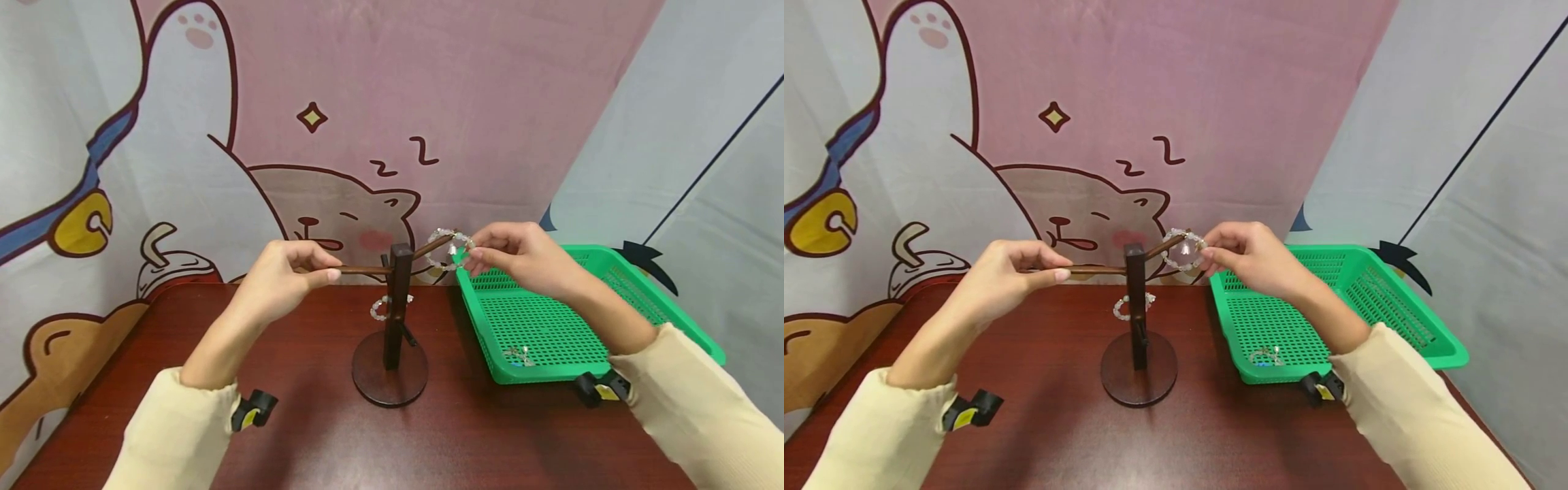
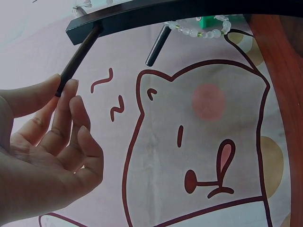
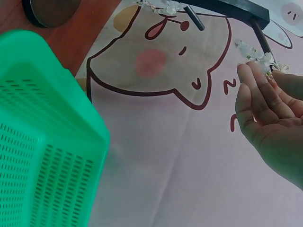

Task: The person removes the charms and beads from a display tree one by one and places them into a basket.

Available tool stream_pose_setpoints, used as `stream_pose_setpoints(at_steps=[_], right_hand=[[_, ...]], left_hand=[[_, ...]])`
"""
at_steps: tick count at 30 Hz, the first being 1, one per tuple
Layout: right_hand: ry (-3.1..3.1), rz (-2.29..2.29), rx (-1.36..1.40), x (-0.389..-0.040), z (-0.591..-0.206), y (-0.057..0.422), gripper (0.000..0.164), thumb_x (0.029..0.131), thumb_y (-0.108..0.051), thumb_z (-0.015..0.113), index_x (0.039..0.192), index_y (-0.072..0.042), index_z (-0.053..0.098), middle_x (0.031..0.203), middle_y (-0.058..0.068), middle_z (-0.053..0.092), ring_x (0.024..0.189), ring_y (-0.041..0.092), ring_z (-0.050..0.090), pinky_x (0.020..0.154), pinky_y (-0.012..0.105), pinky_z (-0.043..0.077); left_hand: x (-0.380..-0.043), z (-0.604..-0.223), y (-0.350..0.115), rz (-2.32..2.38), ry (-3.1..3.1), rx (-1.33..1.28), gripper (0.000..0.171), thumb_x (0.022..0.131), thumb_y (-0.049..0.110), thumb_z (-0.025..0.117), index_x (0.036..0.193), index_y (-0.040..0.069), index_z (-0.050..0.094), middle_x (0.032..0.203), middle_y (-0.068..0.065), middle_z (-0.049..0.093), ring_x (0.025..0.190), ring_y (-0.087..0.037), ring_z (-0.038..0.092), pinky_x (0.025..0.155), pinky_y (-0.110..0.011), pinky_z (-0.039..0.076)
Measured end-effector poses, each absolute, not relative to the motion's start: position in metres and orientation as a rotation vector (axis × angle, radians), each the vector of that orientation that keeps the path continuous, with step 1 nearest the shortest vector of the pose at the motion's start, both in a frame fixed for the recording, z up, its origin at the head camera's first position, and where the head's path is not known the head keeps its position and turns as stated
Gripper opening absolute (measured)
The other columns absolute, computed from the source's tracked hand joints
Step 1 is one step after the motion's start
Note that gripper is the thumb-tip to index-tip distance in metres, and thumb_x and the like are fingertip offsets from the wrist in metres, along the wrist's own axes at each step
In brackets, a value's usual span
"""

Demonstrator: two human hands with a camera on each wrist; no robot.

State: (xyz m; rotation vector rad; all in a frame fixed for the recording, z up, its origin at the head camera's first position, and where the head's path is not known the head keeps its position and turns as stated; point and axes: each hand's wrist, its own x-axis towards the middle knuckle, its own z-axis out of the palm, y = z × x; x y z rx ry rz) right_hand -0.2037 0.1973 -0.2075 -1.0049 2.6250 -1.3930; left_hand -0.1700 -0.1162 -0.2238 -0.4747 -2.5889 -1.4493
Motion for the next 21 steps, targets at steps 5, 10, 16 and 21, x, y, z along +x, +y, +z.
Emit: stream_pose_setpoints(at_steps=[5, 10, 16, 21], right_hand=[[2.664, -1.358, -1.001, -0.204, -0.205, 0.2, 0.012, 0.09, -0.003, 0.054, 0.095, 0.006, 0.061, 0.081, 0.009, 0.067, 0.074, 0.018, 0.066, 0.07, 0.03, 0.051], [2.691, -1.342, -0.988, -0.203, -0.204, 0.204, 0.012, 0.09, -0.004, 0.055, 0.094, 0.005, 0.061, 0.081, 0.008, 0.067, 0.074, 0.018, 0.065, 0.07, 0.029, 0.051], [2.705, -1.352, -0.976, -0.202, -0.203, 0.207, 0.011, 0.09, -0.003, 0.055, 0.095, 0.005, 0.061, 0.08, 0.007, 0.067, 0.073, 0.017, 0.065, 0.07, 0.028, 0.051], [2.72, -1.328, -0.999, -0.201, -0.203, 0.212, 0.012, 0.09, -0.003, 0.055, 0.095, 0.005, 0.061, 0.08, 0.007, 0.068, 0.073, 0.017, 0.066, 0.07, 0.027, 0.051]], left_hand=[[-0.168, -0.223, -0.116, -1.458, -2.577, -0.48, 0.009, 0.08, 0.002, 0.068, 0.088, -0.001, 0.069, 0.082, -0.007, 0.067, 0.07, -0.016, 0.059, 0.064, -0.029, 0.042], [-0.167, -0.221, -0.116, -1.463, -2.57, -0.49, 0.01, 0.079, 0.004, 0.069, 0.088, -0.001, 0.069, 0.082, -0.007, 0.067, 0.069, -0.015, 0.058, 0.063, -0.028, 0.042], [-0.168, -0.223, -0.116, -1.452, -2.582, -0.478, 0.008, 0.08, 0.002, 0.068, 0.087, -0.001, 0.069, 0.08, -0.007, 0.067, 0.068, -0.014, 0.058, 0.064, -0.029, 0.042], [-0.17, -0.224, -0.116, -1.452, -2.584, -0.478, 0.008, 0.08, 0.002, 0.067, 0.087, -0.001, 0.069, 0.081, -0.01, 0.067, 0.068, -0.013, 0.058, 0.064, -0.028, 0.042]])
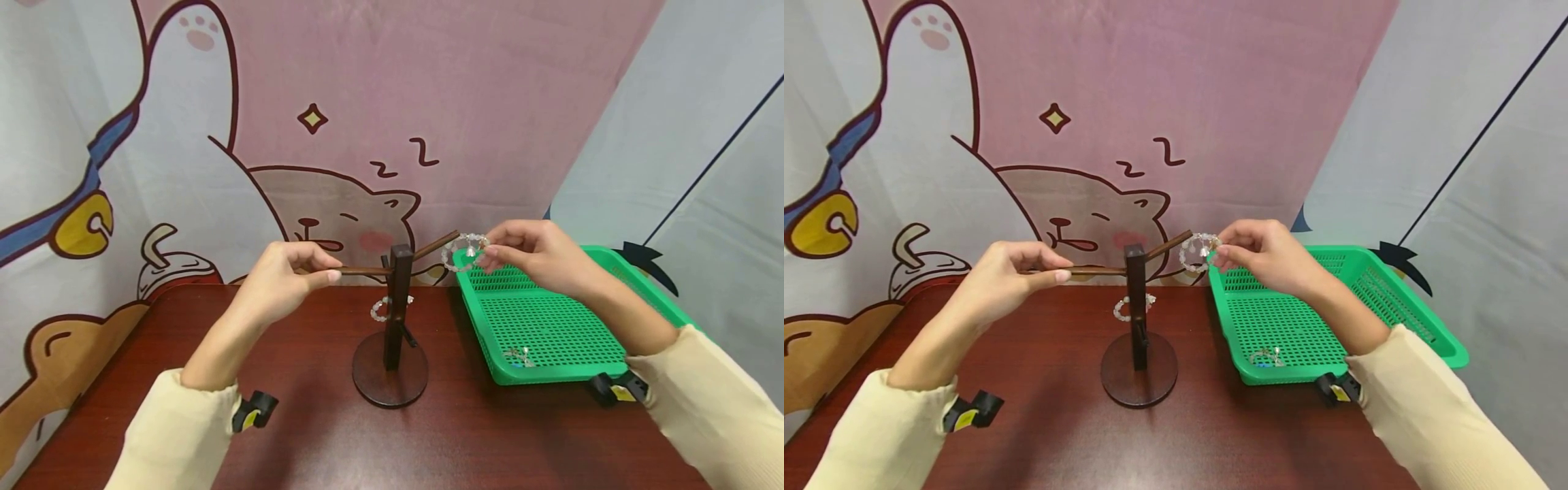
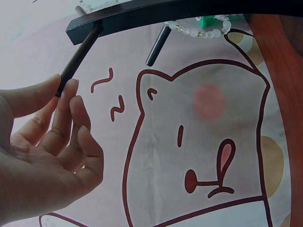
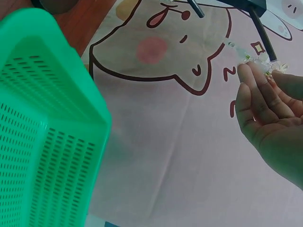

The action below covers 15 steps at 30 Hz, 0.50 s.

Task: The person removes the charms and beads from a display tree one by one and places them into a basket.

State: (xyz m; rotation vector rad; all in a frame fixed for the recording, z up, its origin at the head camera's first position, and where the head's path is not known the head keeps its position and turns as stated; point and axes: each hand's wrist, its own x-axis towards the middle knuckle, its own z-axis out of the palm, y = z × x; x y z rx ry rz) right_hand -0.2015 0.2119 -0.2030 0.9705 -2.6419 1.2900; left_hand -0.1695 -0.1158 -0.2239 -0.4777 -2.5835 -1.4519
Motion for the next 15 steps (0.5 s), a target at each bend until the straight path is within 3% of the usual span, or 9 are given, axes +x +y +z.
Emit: stream_pose_setpoints(at_steps=[15], right_hand=[[-2.668, 1.241, 0.982, -0.194, -0.21, 0.232, 0.011, 0.09, -0.002, 0.055, 0.095, 0.005, 0.061, 0.078, 0.006, 0.068, 0.072, 0.017, 0.065, 0.069, 0.027, 0.051]], left_hand=[[-0.169, -0.223, -0.116, -1.444, -2.592, -0.472, 0.008, 0.081, 0.003, 0.067, 0.088, 0.0, 0.069, 0.079, -0.007, 0.066, 0.068, -0.014, 0.058, 0.064, -0.029, 0.042]])
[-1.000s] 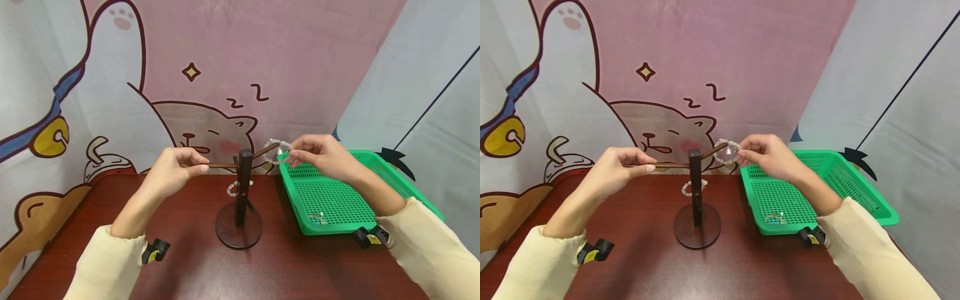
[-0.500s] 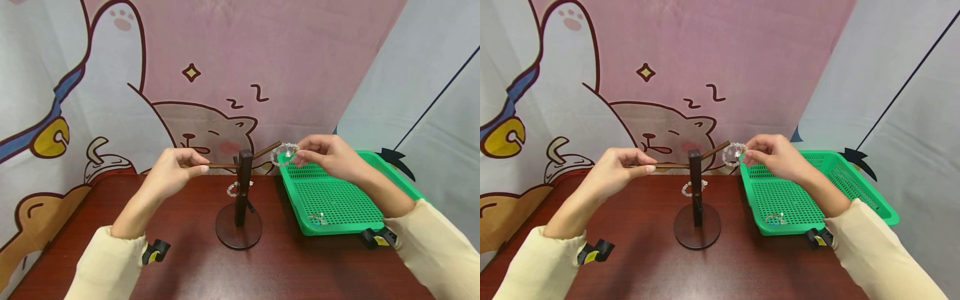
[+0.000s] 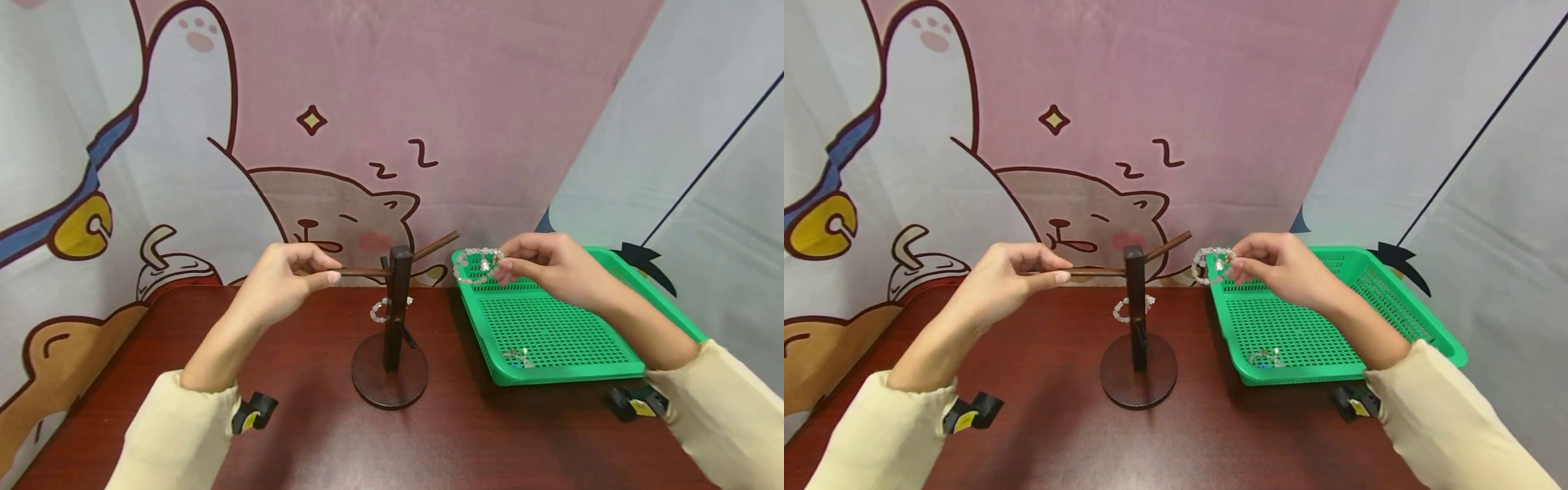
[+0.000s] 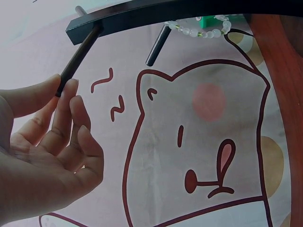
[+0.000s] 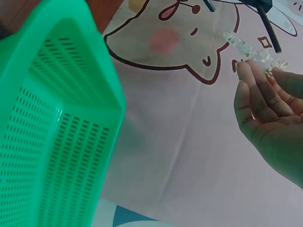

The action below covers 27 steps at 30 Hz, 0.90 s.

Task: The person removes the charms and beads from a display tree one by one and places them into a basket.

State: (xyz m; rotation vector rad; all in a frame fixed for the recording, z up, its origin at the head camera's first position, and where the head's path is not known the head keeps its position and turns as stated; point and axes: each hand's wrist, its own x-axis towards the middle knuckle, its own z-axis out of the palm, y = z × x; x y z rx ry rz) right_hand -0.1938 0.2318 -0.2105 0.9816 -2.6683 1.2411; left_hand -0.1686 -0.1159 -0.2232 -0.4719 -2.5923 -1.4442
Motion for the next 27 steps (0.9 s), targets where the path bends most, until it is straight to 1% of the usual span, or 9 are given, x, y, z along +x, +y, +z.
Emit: stream_pose_setpoints(at_steps=[3, 9, 16, 22, 27], right_hand=[[-2.668, 1.257, 0.984, -0.192, -0.213, 0.237, 0.01, 0.09, -0.001, 0.054, 0.095, 0.005, 0.061, 0.079, 0.006, 0.068, 0.072, 0.017, 0.065, 0.068, 0.027, 0.051], [-2.694, 1.181, 0.954, -0.188, -0.218, 0.249, 0.01, 0.09, -0.002, 0.054, 0.096, 0.001, 0.062, 0.08, 0.003, 0.068, 0.073, 0.015, 0.064, 0.068, 0.025, 0.05], [-2.718, 1.16, 0.937, -0.183, -0.228, 0.267, 0.012, 0.09, 0.003, 0.052, 0.097, 0.001, 0.061, 0.081, 0.002, 0.068, 0.073, 0.014, 0.064, 0.066, 0.024, 0.05], [-2.755, 1.14, 0.907, -0.178, -0.238, 0.283, 0.012, 0.09, 0.002, 0.052, 0.098, 0.001, 0.061, 0.082, 0.001, 0.068, 0.073, 0.013, 0.064, 0.066, 0.023, 0.05], [-2.791, 1.143, 0.886, -0.175, -0.248, 0.299, 0.012, 0.09, 0.002, 0.053, 0.099, 0.002, 0.06, 0.083, 0.001, 0.067, 0.073, 0.014, 0.064, 0.066, 0.024, 0.05]], left_hand=[[-0.169, -0.223, -0.116, -1.44, -2.594, -0.472, 0.008, 0.081, 0.002, 0.067, 0.087, 0.0, 0.069, 0.079, -0.006, 0.066, 0.068, -0.014, 0.058, 0.064, -0.029, 0.042], [-0.169, -0.223, -0.116, -1.443, -2.596, -0.475, 0.008, 0.08, 0.002, 0.067, 0.088, 0.0, 0.069, 0.079, -0.007, 0.066, 0.068, -0.014, 0.058, 0.064, -0.029, 0.042], [-0.169, -0.223, -0.116, -1.453, -2.593, -0.477, 0.008, 0.08, 0.003, 0.067, 0.087, 0.0, 0.069, 0.078, -0.006, 0.066, 0.068, -0.014, 0.058, 0.064, -0.029, 0.042], [-0.169, -0.223, -0.115, -1.453, -2.592, -0.475, 0.01, 0.08, 0.003, 0.067, 0.089, -0.002, 0.068, 0.078, -0.005, 0.066, 0.068, -0.014, 0.057, 0.064, -0.029, 0.042], [-0.168, -0.222, -0.115, -1.443, -2.594, -0.47, 0.01, 0.08, 0.004, 0.068, 0.088, -0.001, 0.069, 0.077, -0.005, 0.065, 0.067, -0.014, 0.057, 0.063, -0.029, 0.042]])
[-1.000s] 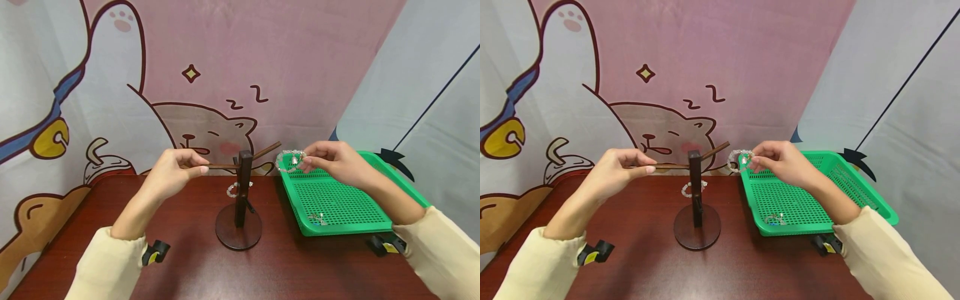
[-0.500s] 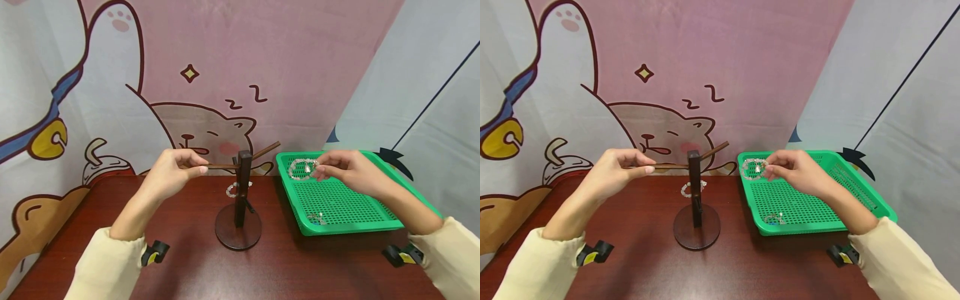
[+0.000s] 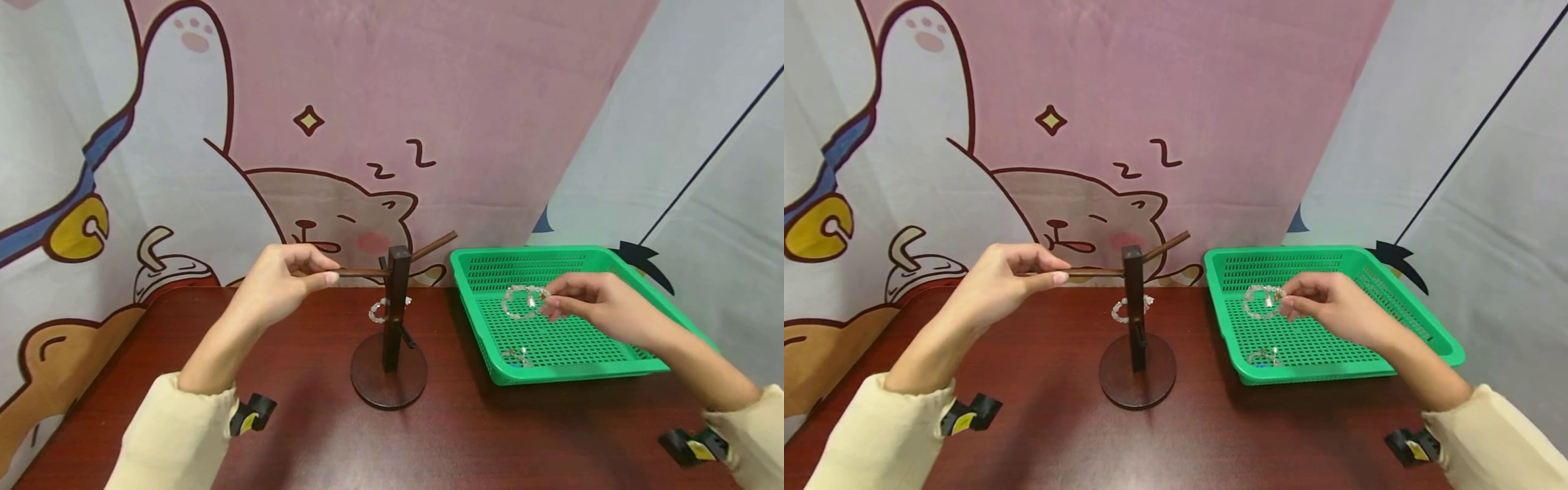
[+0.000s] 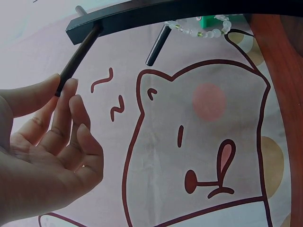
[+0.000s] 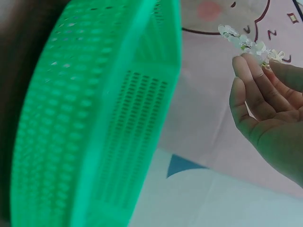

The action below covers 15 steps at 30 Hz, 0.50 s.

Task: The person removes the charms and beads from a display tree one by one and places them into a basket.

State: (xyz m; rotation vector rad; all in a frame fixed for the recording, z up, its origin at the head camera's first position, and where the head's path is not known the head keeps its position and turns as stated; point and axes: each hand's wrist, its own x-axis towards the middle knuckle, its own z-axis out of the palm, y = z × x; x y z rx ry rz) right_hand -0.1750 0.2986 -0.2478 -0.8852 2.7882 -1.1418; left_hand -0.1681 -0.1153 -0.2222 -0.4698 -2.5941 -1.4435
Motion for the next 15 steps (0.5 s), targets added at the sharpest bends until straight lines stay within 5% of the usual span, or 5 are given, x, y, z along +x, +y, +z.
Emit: stream_pose_setpoints(at_steps=[15], right_hand=[[2.81, -1.061, -0.739, -0.165, -0.283, 0.349, 0.011, 0.091, -0.003, 0.052, 0.098, -0.003, 0.062, 0.082, -0.001, 0.067, 0.074, 0.011, 0.062, 0.064, 0.024, 0.05]], left_hand=[[-0.169, -0.223, -0.115, -1.435, -2.604, -0.461, 0.01, 0.08, 0.004, 0.067, 0.089, -0.001, 0.069, 0.076, -0.004, 0.066, 0.067, -0.014, 0.057, 0.063, -0.029, 0.041]])
